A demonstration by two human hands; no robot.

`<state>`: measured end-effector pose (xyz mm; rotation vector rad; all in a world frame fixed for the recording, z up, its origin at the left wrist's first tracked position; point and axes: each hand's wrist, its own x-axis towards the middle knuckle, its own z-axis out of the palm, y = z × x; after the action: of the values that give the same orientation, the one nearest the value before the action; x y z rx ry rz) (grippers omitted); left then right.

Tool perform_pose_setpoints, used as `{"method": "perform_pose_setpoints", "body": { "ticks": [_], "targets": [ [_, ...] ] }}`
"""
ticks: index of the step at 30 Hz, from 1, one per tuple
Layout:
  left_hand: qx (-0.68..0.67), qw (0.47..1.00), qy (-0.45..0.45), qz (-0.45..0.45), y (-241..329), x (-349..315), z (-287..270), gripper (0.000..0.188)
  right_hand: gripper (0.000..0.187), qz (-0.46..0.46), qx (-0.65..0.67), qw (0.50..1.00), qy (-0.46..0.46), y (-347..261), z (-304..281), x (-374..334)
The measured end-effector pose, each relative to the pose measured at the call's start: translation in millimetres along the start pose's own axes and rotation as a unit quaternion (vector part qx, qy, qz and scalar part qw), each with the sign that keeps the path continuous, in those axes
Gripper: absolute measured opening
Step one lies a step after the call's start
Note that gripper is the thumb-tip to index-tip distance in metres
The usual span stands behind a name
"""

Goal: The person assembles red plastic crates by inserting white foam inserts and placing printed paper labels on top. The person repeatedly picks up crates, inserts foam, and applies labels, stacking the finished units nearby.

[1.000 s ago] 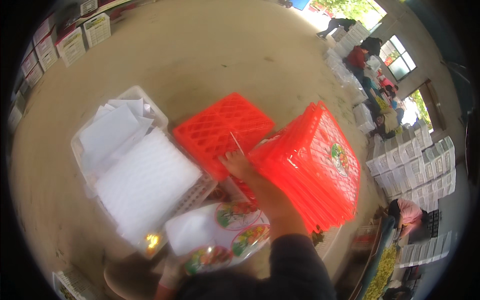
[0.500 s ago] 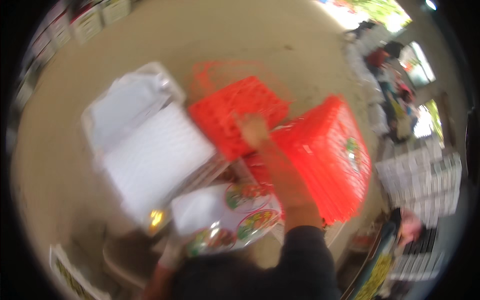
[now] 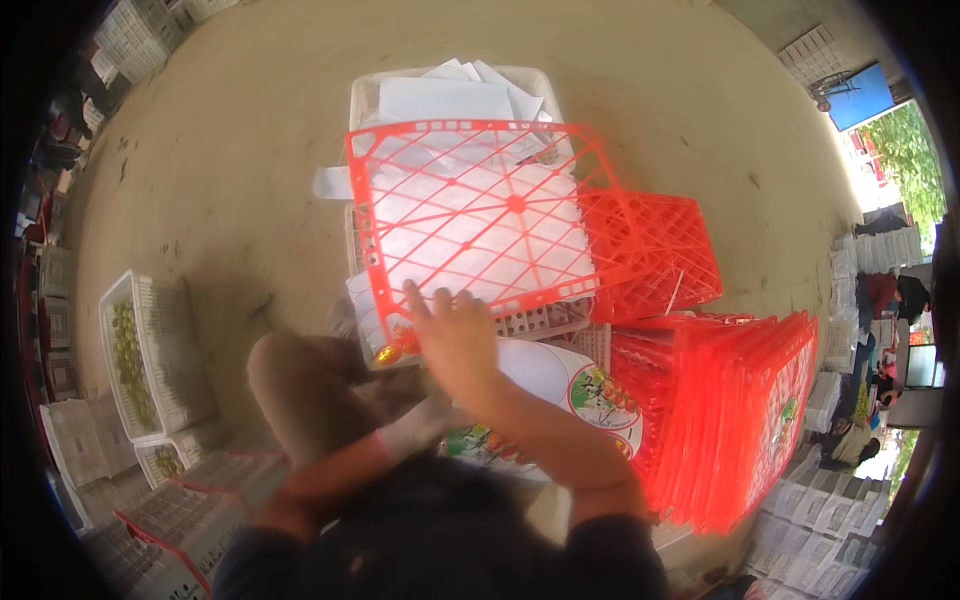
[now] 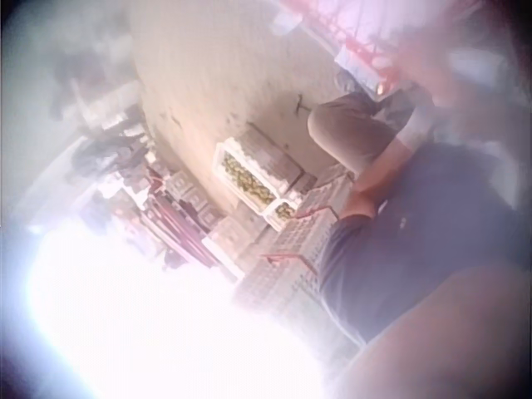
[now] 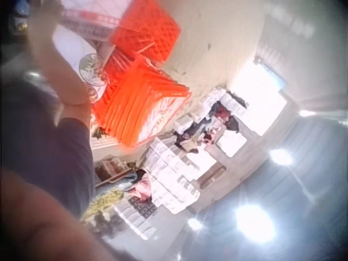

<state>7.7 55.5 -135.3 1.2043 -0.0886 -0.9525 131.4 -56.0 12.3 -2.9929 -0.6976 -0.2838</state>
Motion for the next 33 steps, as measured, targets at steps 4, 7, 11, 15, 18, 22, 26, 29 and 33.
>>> {"method": "perform_pose_setpoints", "body": {
  "ticks": [4,7,11,15,18,22,26,29,33],
  "targets": [
    [0.072,0.996,-0.025,0.052,10,-1,1,0.041,0.052,0.027,-0.002,0.999,-0.041,-32,64,1],
    [0.109,0.99,-0.034,0.077,10,-2,1,0.041,0.05,0.031,-0.012,0.998,-0.055,-40,85,6],
    [0.13,0.986,-0.047,0.095,15,-4,1,0.041,0.051,0.043,-0.007,0.997,-0.071,-47,95,9],
    [0.101,0.992,-0.075,0.033,26,-4,-4,0.042,0.051,0.04,-0.042,0.997,-0.052,-51,85,0],
    [-0.175,0.982,-0.073,0.01,-29,10,-24,0.04,0.054,0.024,-0.032,0.999,-0.028,-49,51,-11],
    [-0.072,0.994,-0.019,-0.081,39,-12,-3,0.046,0.067,0.16,0.113,0.98,0.041,26,1,-63],
    [0.031,0.978,-0.143,-0.151,33,-34,-20,0.048,0.068,0.331,0.062,0.941,0.022,109,13,-157],
    [0.257,0.945,-0.148,-0.14,41,-58,-18,0.023,0.07,0.386,0.157,0.905,-0.08,106,40,-190],
    [0.308,0.946,-0.1,0.032,73,-56,16,0.024,0.063,0.394,0.125,0.911,-0.007,102,39,-196]
  ]
}}
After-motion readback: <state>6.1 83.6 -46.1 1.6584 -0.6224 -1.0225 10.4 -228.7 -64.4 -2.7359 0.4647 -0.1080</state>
